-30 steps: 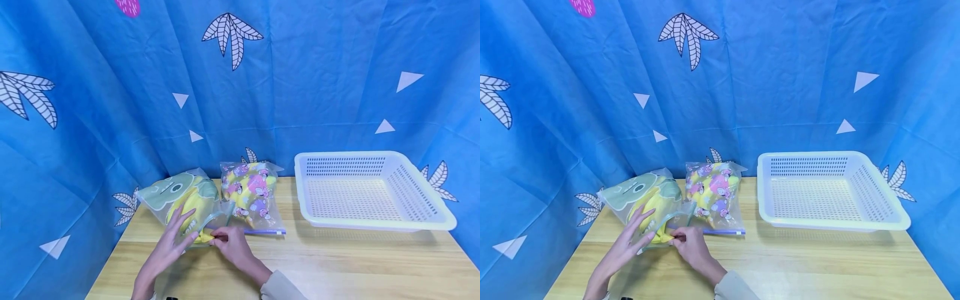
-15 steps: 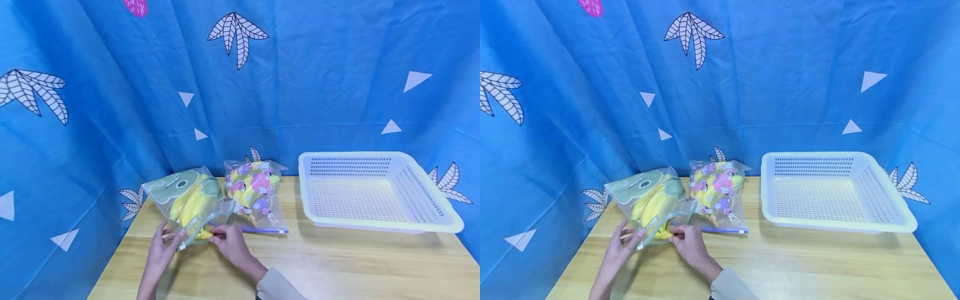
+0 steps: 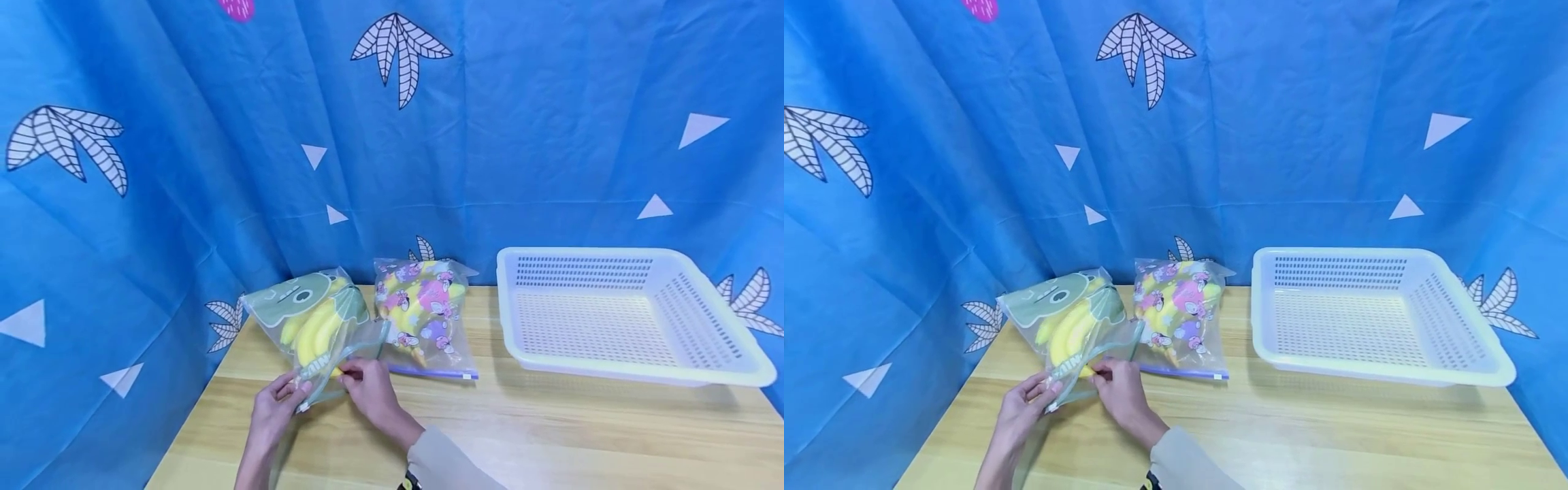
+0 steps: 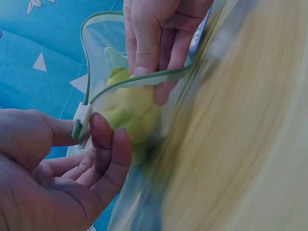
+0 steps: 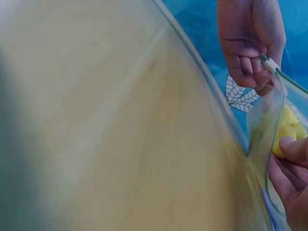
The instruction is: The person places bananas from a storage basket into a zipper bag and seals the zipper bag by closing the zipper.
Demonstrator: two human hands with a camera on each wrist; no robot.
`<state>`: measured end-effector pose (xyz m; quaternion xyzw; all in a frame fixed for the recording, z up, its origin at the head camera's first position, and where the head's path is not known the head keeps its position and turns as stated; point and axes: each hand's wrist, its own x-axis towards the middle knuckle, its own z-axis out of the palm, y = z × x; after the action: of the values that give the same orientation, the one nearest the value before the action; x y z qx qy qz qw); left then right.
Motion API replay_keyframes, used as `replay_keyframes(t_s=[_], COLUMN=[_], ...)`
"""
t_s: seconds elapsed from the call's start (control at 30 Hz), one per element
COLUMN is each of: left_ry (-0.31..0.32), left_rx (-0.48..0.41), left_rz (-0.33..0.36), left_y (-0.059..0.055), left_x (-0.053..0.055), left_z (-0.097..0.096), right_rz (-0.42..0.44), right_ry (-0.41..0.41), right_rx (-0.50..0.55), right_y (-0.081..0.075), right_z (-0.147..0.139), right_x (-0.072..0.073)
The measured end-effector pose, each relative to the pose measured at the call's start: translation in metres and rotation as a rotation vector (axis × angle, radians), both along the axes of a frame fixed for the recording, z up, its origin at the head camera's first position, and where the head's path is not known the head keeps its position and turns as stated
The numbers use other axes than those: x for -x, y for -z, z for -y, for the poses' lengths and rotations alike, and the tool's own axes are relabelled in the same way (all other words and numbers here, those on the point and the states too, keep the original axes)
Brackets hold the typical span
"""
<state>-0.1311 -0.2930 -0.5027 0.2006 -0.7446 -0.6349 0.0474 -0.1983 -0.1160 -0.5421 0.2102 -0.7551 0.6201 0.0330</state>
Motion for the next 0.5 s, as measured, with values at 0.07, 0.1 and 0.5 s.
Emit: replay_keyframes(t_s=[0.07, 0.1, 0.5], left_ry=[0.012, 0.018, 0.06], left_rx=[-0.024, -0.03, 0.043], left_rz=[-0.013, -0.014, 0.018], left_y=[0.002, 0.003, 0.014], left_x=[0.0, 0.0, -0.002], left_z=[0.002, 0.003, 0.01], right_rz=[-0.006, -0.014, 0.03], right_ry=[0.005, 0.014, 0.089], right_rx=[-0.018, -0.029, -0.066], right_y=[0.0, 0.001, 0.008], right_z=[0.005, 0.008, 0.029], right_x=[0.003, 0.005, 0.016])
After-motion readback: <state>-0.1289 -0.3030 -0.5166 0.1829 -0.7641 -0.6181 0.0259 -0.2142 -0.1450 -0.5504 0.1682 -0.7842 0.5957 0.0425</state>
